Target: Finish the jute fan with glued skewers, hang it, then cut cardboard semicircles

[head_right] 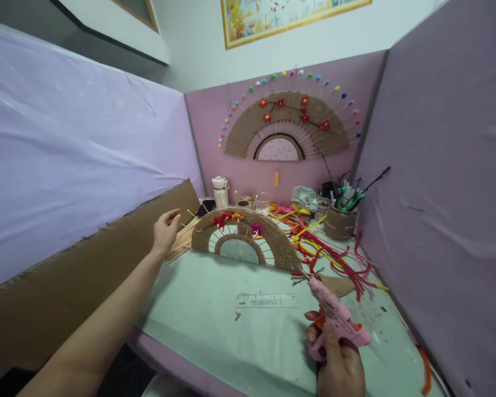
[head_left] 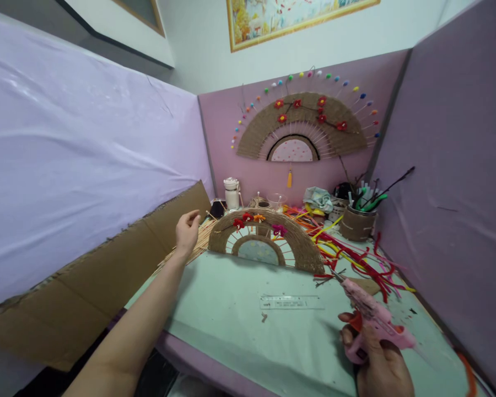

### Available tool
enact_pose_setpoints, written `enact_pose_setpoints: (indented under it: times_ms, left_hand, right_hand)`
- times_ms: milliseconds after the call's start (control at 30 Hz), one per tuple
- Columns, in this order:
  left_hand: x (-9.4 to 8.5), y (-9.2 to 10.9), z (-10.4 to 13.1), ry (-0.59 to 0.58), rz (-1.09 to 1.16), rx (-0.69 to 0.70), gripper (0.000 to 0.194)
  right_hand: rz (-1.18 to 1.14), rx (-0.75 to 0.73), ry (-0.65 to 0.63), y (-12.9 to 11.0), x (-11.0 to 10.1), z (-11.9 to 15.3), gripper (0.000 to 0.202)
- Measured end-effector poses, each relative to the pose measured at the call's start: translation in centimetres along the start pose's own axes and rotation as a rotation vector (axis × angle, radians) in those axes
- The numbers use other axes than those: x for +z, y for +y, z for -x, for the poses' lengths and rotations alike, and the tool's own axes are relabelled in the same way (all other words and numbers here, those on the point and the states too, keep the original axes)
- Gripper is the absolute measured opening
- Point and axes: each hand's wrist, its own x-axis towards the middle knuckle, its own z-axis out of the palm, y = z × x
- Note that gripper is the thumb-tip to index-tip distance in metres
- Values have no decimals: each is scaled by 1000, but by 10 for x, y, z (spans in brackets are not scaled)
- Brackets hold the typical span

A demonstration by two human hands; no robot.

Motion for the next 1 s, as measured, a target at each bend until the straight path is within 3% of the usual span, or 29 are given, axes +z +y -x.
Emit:
enact_pose_setpoints:
  times_ms: [167,300,1000]
  left_hand:
    - [13,2,11,4,-134,159,29]
    - [17,8,11,7,-157,196,27]
    - [25,5,3,37,-109,60,29]
  right_hand:
    - [21,-8,25,-5,4,1,51]
    - [19,-10,9,-4,4,0,48]
    - [46,-22,18,-2,3,-1,50]
